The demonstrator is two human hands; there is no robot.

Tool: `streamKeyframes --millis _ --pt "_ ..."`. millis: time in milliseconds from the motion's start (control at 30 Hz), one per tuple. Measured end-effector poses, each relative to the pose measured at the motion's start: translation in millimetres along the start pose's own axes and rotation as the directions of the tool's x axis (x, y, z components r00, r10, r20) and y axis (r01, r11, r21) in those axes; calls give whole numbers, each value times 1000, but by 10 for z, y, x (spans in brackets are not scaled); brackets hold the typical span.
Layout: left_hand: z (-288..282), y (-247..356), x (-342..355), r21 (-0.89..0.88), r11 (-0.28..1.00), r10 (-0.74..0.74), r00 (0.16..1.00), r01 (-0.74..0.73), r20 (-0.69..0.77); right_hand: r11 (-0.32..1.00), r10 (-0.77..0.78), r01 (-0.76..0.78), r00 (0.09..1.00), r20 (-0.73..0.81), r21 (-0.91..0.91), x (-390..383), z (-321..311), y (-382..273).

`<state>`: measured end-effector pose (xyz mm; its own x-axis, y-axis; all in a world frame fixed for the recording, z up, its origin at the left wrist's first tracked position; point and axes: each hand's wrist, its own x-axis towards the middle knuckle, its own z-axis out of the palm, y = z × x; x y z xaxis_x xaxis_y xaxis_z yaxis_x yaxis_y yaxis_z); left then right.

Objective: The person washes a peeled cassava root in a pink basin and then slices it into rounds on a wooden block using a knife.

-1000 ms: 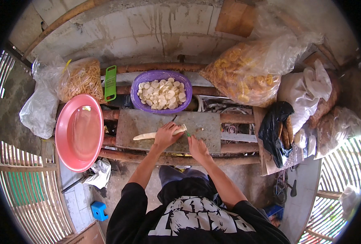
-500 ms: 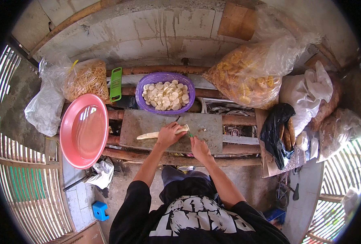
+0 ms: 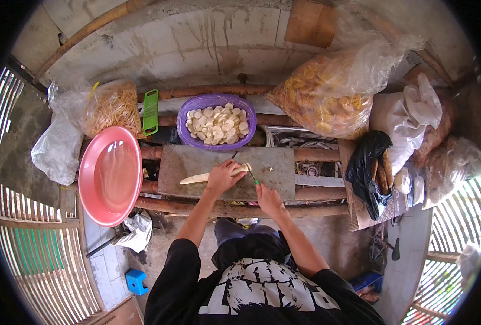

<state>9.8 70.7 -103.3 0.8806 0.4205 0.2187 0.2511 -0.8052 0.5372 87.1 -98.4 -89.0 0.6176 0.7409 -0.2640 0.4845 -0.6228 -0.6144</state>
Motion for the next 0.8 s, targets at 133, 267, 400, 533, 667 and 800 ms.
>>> streamKeyframes --millis 133,267,400,533,667,800 --pt "-14 19 9 21 999 50 999 -49 -21 998 31 -31 1000 4 47 -71 -27 90" --pt "-15 34 12 -6 1000 24 999 -24 -24 994 52 -53 999 16 92 -122 -78 27" --pt "24 69 -43 -11 1000 -13 999 12 -40 996 53 -52 998 -18 75 -171 -153 -59" --pt "-4 184 -124 73 994 86 989 -77 -121 996 45 -41 998 -51 74 -179 -172 -96" --pt "24 222 -188 21 1000 13 989 -10 -150 996 -80 86 987 -137 35 -199 -88 -144" --pt "56 209 -195 43 998 48 979 -40 -200 989 -146 145 987 -70 -10 -225 -120 -230"
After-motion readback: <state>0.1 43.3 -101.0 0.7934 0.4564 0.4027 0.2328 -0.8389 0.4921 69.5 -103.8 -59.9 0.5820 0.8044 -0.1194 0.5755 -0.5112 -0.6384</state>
